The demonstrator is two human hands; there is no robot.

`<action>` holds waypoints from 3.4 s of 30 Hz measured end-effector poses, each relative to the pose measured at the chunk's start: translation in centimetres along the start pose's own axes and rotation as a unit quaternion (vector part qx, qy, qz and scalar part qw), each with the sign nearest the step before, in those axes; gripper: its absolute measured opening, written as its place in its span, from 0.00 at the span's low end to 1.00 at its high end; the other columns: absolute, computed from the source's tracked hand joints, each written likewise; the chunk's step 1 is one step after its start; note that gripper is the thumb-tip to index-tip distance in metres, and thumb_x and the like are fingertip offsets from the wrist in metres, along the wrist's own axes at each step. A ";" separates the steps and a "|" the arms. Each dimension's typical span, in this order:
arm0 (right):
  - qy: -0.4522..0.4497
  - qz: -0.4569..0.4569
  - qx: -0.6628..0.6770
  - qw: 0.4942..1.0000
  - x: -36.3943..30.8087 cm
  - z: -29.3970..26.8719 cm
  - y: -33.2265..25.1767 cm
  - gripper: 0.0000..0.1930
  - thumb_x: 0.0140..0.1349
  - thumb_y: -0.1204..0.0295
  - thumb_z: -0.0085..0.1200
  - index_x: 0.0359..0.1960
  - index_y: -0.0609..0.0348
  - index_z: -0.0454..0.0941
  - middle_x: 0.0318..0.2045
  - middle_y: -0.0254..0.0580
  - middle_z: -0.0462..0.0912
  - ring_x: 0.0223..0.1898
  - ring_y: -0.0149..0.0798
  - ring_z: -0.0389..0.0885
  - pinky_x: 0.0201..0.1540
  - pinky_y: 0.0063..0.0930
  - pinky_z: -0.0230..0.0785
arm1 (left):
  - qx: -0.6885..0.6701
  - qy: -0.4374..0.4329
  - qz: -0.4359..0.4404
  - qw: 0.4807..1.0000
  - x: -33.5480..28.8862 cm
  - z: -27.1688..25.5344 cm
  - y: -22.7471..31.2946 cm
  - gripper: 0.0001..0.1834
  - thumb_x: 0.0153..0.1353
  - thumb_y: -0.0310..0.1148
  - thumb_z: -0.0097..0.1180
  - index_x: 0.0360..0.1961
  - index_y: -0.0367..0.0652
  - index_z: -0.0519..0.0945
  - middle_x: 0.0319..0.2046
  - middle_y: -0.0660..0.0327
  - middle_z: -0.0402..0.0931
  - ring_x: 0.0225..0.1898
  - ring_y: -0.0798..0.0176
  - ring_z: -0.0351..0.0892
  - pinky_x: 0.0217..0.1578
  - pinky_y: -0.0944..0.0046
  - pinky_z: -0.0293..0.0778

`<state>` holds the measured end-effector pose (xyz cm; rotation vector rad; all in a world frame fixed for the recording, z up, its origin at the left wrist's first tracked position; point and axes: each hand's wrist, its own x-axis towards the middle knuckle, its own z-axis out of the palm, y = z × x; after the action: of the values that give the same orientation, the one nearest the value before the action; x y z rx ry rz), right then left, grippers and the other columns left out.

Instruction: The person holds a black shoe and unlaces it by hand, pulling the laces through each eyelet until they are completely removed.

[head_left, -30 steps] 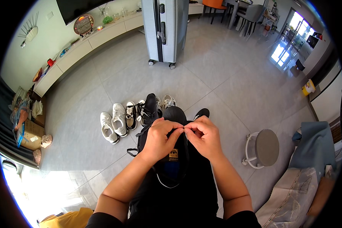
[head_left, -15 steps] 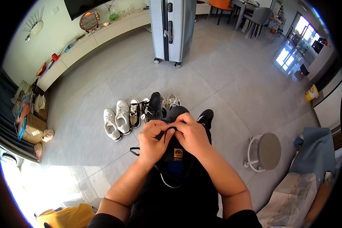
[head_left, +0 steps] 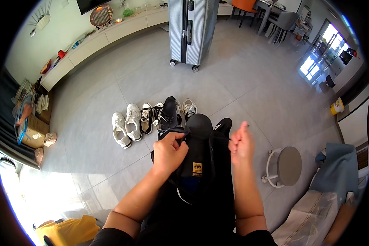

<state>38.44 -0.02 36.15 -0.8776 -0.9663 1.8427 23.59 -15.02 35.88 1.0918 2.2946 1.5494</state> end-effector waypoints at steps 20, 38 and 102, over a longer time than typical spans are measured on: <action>-0.166 -0.289 -0.646 0.686 -1.2 5.6 1.5 0.11 0.50 0.65 0.63 0.30 0.56 0.79 0.23 0.42 0.82 0.25 0.46 0.81 0.27 0.34 0.71 | 0.005 0.014 0.049 0.999 -1.2 1.0 0.1 0.11 0.45 0.26 0.62 0.31 0.36 0.77 0.10 0.62 0.68 0.10 0.67 0.68 0.15 0.68 0.65; -0.190 -0.303 -0.670 0.651 -1.6 3.9 -1.7 0.08 0.47 0.70 0.60 0.24 0.58 0.74 0.18 0.44 0.78 0.22 0.49 0.78 0.25 0.38 0.68 | -0.038 0.016 0.017 0.999 -1.8 0.0 -0.1 0.10 0.47 0.25 0.61 0.32 0.36 0.78 0.10 0.64 0.68 0.11 0.72 0.66 0.15 0.71 0.64; -0.248 -0.192 -0.713 0.627 -0.9 6.4 -0.2 0.12 0.47 0.64 0.58 0.26 0.63 0.79 0.20 0.47 0.80 0.25 0.48 0.80 0.29 0.39 0.72 | -0.034 -0.146 0.057 0.987 0.9 -4.2 -4.2 0.11 0.53 0.31 0.63 0.36 0.37 0.81 0.30 0.58 0.79 0.20 0.68 0.74 0.23 0.69 0.70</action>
<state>33.46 -2.44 39.42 -0.8104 -2.8458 0.5791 18.85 -18.31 34.40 1.3512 2.0045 1.3857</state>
